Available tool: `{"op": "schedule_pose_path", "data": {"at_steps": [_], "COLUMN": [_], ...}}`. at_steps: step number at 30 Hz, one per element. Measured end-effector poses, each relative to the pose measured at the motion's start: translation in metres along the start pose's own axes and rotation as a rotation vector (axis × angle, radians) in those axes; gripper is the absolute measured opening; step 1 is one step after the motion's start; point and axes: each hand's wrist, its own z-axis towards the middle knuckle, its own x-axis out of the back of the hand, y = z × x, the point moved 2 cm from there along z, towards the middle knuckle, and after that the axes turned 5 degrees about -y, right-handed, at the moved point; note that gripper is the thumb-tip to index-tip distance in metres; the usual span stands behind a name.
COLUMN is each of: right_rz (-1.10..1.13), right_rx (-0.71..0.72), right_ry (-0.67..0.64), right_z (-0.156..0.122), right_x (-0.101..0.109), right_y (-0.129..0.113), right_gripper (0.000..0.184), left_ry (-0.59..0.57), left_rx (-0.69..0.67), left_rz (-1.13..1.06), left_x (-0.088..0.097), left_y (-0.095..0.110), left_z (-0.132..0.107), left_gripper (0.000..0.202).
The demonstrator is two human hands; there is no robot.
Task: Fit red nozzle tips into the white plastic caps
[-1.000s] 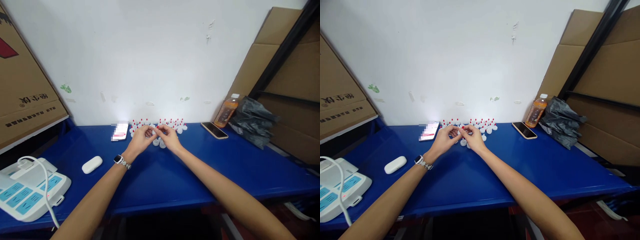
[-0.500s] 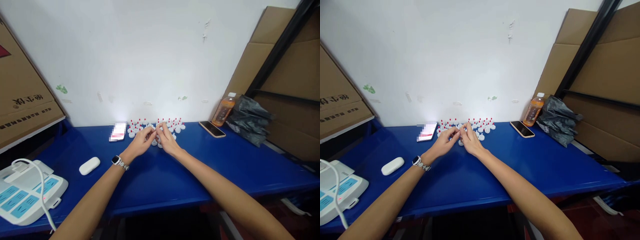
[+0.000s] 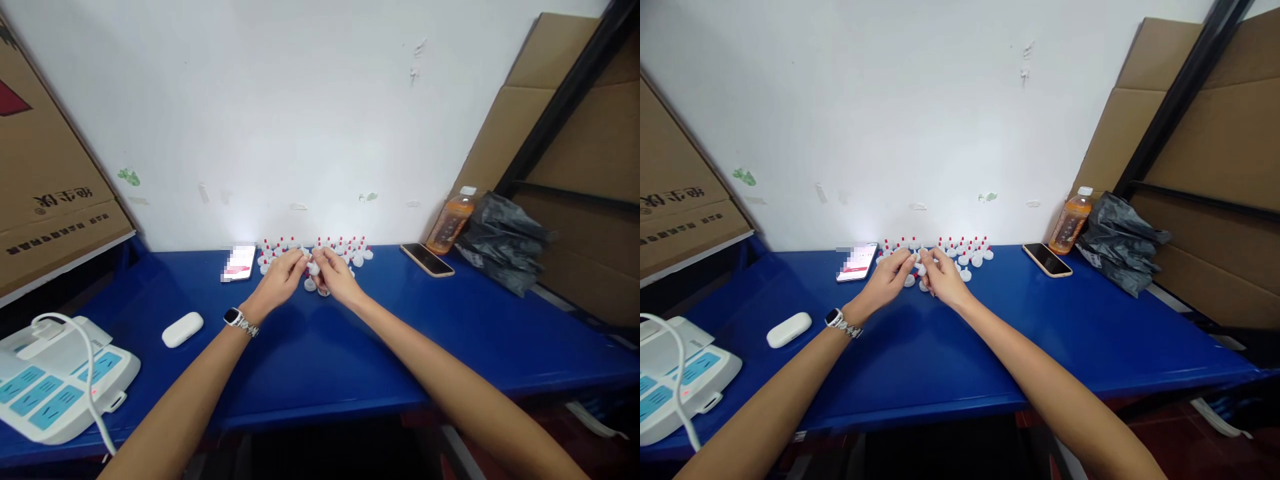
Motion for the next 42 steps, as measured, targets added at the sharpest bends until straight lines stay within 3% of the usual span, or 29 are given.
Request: {"op": "schedule_pose_path", "data": {"at_steps": [4,8,12,22,26,31,34,37,42], "right_rz": [-0.070,-0.393,-0.616,-1.002,-0.941,-0.682,-0.645,-0.660,-0.799], "right_rx": [0.083,0.249,0.361,0.565,0.505,0.298,0.253,0.288,0.433], "right_ry": [0.014,0.120,0.098,0.106,0.102,0.103,0.123,0.124,0.167], "right_z": [-0.003,-0.007,-0.009,-0.004,-0.003,-0.005,-0.006,-0.007,-0.005], "right_x": [-0.006,-0.001,0.005,0.010,0.009,0.010,0.012,0.010,0.005], "right_y": [-0.006,-0.016,-0.023,-0.024,-0.019,-0.011,-0.011,-0.014,-0.017], "right_gripper": [0.037,0.025,0.022,0.022,0.025,0.027,0.026,0.023,0.021], "left_ry": [0.057,0.119,0.168,0.132,0.045,-0.001,-0.048,0.022,0.146], "left_rx": [0.033,0.147,0.266,0.488,0.466,0.158,0.051,0.097,0.300], "left_rz": [-0.050,-0.241,-0.394,-0.826,-0.767,-0.208,-0.105,-0.206,-0.764], "left_x": [0.003,-0.002,-0.008,-0.016,-0.018,-0.011,-0.011,-0.017,-0.036], "left_y": [0.001,0.003,0.001,-0.002,0.000,0.008,0.011,0.008,0.006], "left_z": [0.001,0.003,0.007,0.012,0.010,0.002,-0.001,0.001,0.008], "left_gripper": [0.038,0.042,0.051,0.043,0.039,0.028,0.027,0.033,0.043]}}
